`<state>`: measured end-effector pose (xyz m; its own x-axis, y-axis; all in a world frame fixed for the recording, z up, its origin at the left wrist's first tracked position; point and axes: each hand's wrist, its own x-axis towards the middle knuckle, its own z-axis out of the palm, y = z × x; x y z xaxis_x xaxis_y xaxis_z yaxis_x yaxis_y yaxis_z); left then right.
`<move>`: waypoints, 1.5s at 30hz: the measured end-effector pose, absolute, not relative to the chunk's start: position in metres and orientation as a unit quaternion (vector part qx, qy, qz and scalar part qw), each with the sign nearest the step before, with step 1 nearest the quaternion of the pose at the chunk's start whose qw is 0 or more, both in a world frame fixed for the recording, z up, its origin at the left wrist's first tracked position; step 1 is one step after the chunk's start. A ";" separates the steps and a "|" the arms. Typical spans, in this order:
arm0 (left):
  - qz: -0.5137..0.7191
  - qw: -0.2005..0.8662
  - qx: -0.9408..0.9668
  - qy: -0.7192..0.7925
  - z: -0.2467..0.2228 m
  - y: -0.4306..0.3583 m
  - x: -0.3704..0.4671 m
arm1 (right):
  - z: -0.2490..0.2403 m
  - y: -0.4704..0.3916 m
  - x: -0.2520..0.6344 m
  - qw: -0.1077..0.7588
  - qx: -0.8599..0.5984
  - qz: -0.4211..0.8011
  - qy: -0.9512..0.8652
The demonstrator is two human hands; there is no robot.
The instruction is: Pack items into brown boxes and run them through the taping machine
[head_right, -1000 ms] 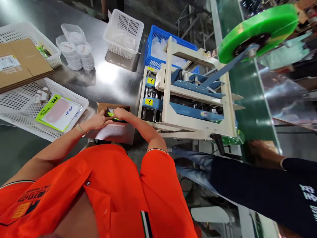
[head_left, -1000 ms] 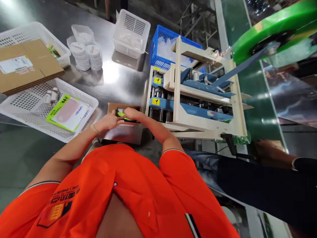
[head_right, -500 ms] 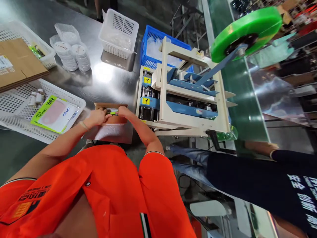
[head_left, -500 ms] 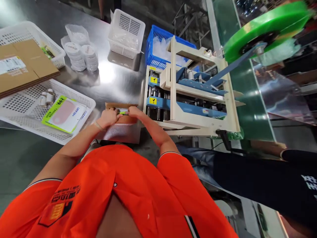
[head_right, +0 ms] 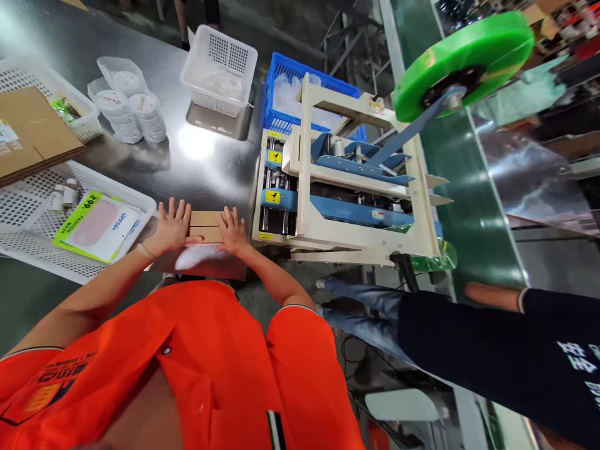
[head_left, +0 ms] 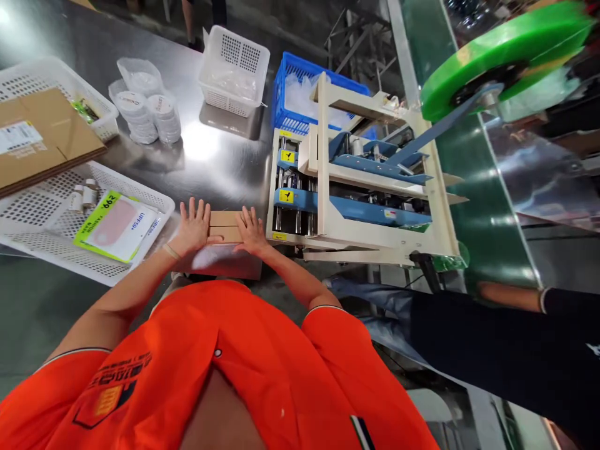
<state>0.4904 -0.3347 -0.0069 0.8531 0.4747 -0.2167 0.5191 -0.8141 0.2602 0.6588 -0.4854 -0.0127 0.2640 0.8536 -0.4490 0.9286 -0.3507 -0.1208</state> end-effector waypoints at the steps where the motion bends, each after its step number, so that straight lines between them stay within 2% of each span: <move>1: -0.096 0.142 0.953 0.251 -0.006 -0.334 0.489 | -0.015 -0.486 0.660 0.068 0.794 -0.224 0.562; 7: -0.104 0.113 0.950 0.273 -0.020 -0.331 0.498 | -0.043 -0.497 0.683 -0.029 0.849 -0.170 0.499; 13: -0.031 0.122 0.961 0.246 -0.040 -0.272 0.591 | -0.130 -0.543 0.683 -0.149 0.907 -0.119 0.376; 17: -0.018 0.121 0.971 0.204 -0.048 -0.229 0.668 | -0.183 -0.560 0.662 -0.121 0.921 -0.144 0.342; 21: -0.009 0.114 0.979 0.168 -0.051 -0.214 0.746 | -0.207 -0.562 0.652 -0.097 0.916 -0.144 0.361; 25: -0.015 0.180 0.973 0.142 -0.039 -0.262 0.832 | -0.215 -0.571 0.657 -0.100 0.911 -0.141 0.376; 30: 0.085 0.348 0.917 0.175 -0.026 -0.328 0.888 | -0.217 -0.589 0.670 -0.136 0.906 -0.092 0.389; 33: 0.201 0.385 0.882 0.183 -0.031 -0.316 0.830 | -0.214 -0.591 0.678 -0.176 0.901 -0.073 0.390; 35: 0.274 0.367 0.866 0.201 -0.031 -0.284 0.745 | -0.205 -0.580 0.685 -0.219 0.899 -0.061 0.373; 37: 0.312 0.335 0.833 0.312 -0.026 -0.237 0.638 | -0.189 -0.548 0.691 -0.276 0.884 -0.064 0.373; 39: 0.349 0.275 0.729 0.521 -0.016 -0.183 0.527 | -0.164 -0.488 0.692 -0.330 0.850 -0.097 0.399; 41: 0.368 0.231 0.654 0.619 -0.003 -0.131 0.424 | -0.134 -0.403 0.681 -0.362 0.810 -0.152 0.437; 45: 0.297 0.186 0.442 0.826 0.013 -0.052 0.272 | -0.085 -0.203 0.624 -0.345 0.738 -0.254 0.521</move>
<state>0.2723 -0.0525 0.0127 -0.5398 0.8406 -0.0449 0.6199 0.4331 0.6543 0.6239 -0.2030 -0.0854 0.3271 0.9449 -0.0157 0.5942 -0.2186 -0.7740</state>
